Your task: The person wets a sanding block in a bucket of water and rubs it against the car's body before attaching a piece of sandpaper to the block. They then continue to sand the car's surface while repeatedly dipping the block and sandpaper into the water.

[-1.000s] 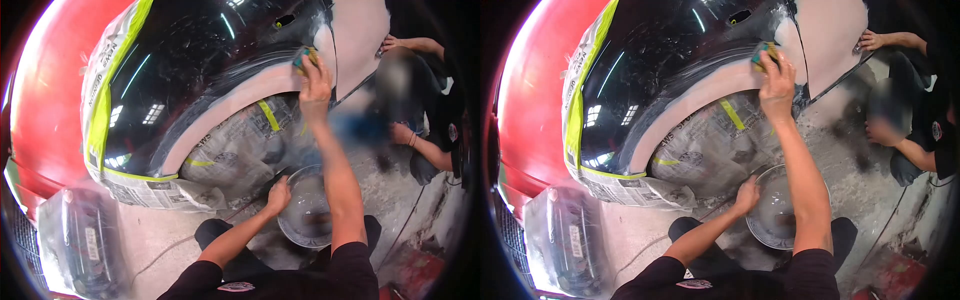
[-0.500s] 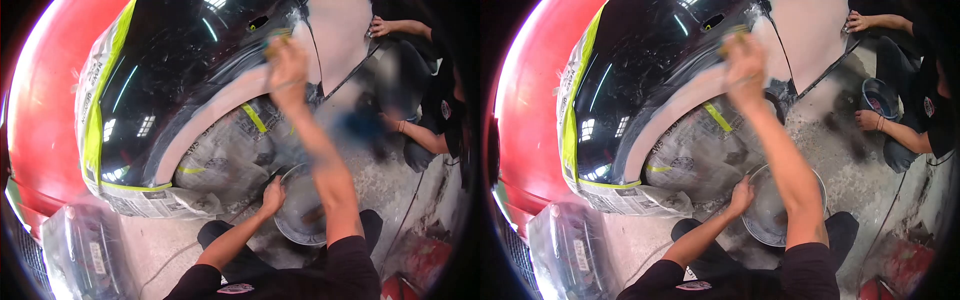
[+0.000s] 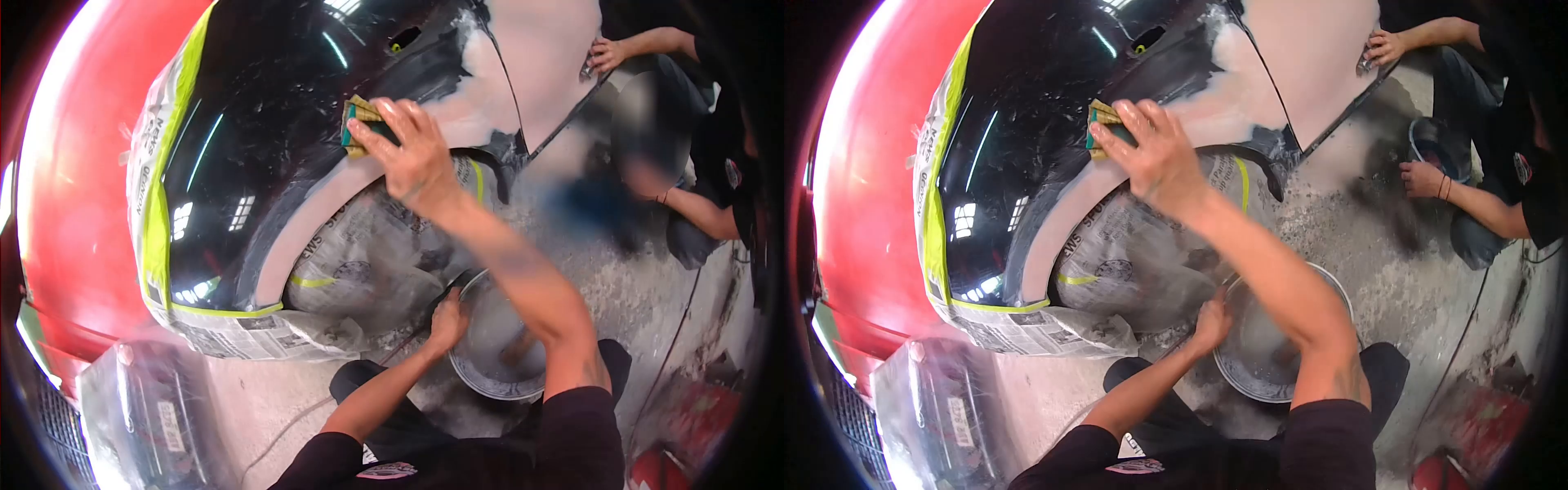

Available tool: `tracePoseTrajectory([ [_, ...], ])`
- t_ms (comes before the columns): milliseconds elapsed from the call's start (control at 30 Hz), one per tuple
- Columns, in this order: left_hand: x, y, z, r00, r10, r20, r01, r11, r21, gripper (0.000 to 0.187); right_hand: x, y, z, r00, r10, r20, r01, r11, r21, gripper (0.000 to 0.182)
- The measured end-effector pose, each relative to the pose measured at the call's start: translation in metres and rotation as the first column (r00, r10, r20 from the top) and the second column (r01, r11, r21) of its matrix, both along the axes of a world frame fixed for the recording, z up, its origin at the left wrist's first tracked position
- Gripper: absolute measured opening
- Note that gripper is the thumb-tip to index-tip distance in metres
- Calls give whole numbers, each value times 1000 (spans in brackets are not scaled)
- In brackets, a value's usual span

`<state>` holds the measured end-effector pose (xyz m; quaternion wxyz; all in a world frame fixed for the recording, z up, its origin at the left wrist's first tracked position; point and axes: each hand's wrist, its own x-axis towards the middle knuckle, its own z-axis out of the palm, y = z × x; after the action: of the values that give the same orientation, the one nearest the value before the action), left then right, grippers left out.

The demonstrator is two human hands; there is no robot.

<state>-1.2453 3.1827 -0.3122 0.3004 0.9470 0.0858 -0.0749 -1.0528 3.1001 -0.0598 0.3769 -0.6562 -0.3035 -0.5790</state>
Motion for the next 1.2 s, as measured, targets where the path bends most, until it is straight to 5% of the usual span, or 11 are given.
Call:
tracePoseTrajectory([
  [133,1,6,-10,994,-54,93,60,997,-58,37,79,-57,6,982,-155,-110,177,959,222,45],
  [233,0,3,-9,993,-43,107,49,998,-50,38,59,-31,15,965,-144,-221,214,917,336,39],
  [367,-1,7,-17,998,-47,48,48,999,-5,37,2,8,-12,998,28,-59,-24,998,59,41],
  [467,1,11,-14,992,-61,110,64,998,-27,41,60,-45,-10,997,-80,3,79,994,74,41],
  [567,0,6,-11,994,-58,95,64,996,-61,43,88,-61,-8,951,-190,-244,265,908,324,38],
  [633,2,5,-9,996,-46,72,51,997,-61,41,52,-38,-3,943,-155,-295,240,929,280,35],
  [667,2,7,-11,998,-41,40,42,998,-39,41,29,-24,-6,978,-28,-208,69,979,191,33],
  [733,2,7,-15,999,-40,3,40,999,-5,41,5,8,-24,999,-25,-23,28,991,133,34],
  [833,5,7,-13,999,-36,17,36,999,-3,41,26,-24,-17,1000,10,-3,-9,997,73,36],
  [967,0,3,-7,994,-41,97,42,999,-2,41,51,-32,-4,966,-141,-217,212,912,351,35],
  [1200,1,5,-12,999,-36,40,35,999,21,41,38,-26,1,996,1,-86,15,981,193,40],
])
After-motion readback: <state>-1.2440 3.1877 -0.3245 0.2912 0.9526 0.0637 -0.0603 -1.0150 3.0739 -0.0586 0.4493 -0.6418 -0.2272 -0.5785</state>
